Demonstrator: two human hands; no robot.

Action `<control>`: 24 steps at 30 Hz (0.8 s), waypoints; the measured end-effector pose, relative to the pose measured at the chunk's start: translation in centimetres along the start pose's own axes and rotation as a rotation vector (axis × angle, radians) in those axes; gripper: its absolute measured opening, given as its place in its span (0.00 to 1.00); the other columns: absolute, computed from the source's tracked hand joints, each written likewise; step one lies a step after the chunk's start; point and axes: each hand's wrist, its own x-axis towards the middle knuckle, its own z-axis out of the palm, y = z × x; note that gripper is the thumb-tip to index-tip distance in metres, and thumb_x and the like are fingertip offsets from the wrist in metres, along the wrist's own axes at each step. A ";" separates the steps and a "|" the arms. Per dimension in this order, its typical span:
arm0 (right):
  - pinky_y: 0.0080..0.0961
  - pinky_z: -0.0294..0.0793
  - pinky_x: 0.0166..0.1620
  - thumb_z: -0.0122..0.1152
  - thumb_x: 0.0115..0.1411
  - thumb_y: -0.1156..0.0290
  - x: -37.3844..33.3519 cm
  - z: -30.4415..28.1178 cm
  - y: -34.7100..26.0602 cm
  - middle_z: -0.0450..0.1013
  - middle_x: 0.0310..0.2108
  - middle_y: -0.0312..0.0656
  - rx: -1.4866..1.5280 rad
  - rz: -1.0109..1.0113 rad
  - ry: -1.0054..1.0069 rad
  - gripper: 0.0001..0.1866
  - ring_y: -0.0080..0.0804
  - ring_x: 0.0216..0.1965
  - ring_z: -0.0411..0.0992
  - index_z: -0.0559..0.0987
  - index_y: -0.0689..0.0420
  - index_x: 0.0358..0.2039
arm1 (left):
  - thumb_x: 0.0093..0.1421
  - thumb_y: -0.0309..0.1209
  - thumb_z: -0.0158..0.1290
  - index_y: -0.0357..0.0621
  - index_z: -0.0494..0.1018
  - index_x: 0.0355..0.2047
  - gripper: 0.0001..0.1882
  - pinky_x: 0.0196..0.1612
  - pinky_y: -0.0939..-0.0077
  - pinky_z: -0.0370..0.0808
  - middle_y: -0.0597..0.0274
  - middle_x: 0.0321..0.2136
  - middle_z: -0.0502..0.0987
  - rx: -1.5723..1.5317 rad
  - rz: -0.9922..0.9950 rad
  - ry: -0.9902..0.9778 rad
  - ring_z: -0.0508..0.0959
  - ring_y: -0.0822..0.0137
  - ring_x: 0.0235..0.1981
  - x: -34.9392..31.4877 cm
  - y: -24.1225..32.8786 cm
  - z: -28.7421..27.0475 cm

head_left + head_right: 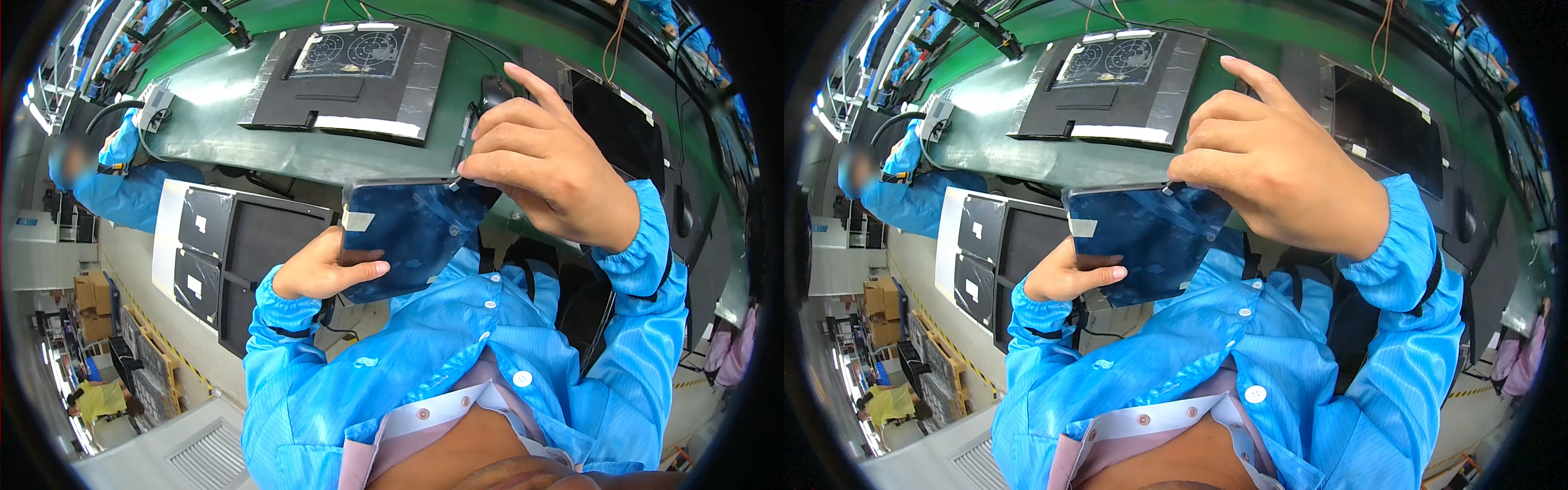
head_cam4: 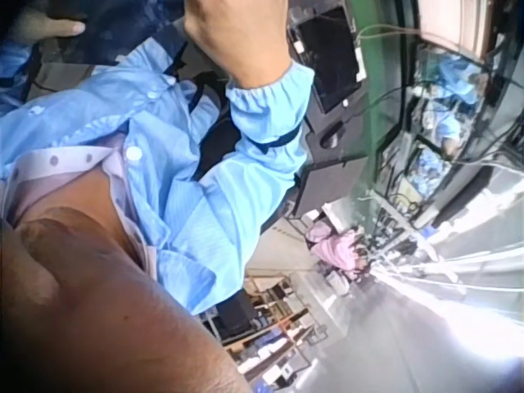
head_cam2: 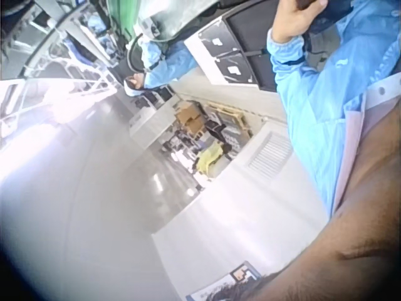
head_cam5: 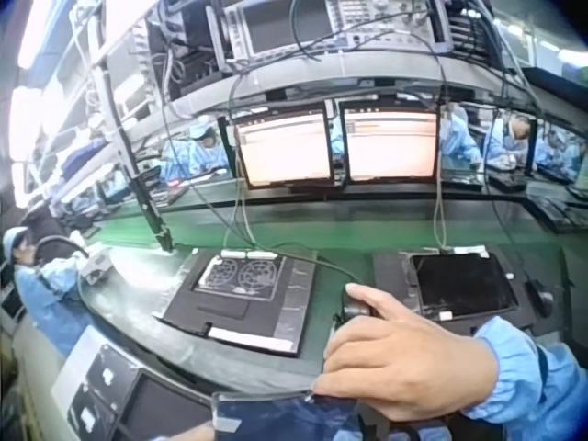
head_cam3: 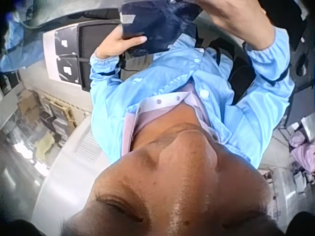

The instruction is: The recorder performs assembly and quality control tasks on tablet devices on a production line, including applying films and checking screens.

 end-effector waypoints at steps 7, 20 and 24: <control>0.61 0.51 0.69 0.64 0.43 0.82 -1.5 0.8 0.4 0.74 0.33 0.34 -0.040 -0.010 0.000 0.18 0.35 0.46 0.73 0.81 0.53 0.37 | 0.63 0.31 0.60 0.31 0.65 0.60 0.28 0.56 0.66 0.75 0.52 0.52 0.74 0.049 -0.038 -0.036 0.75 0.63 0.52 0.1 -0.9 1.3; 0.65 0.46 0.70 0.63 0.40 0.83 -0.5 0.6 1.7 0.73 0.29 0.34 0.022 -0.093 -0.187 0.14 0.33 0.46 0.74 0.79 0.55 0.31 | 0.63 0.33 0.61 0.30 0.72 0.51 0.22 0.47 0.71 0.77 0.53 0.40 0.79 0.213 -0.023 -0.070 0.77 0.68 0.43 1.7 -1.1 1.2; 0.70 0.41 0.69 0.65 0.38 0.78 -1.8 -0.4 2.1 0.73 0.28 0.36 -0.024 -0.066 -0.286 0.13 0.33 0.47 0.74 0.78 0.55 0.28 | 0.62 0.30 0.61 0.31 0.70 0.54 0.23 0.49 0.70 0.77 0.55 0.45 0.78 0.119 0.127 -0.107 0.75 0.68 0.46 3.3 -1.0 2.1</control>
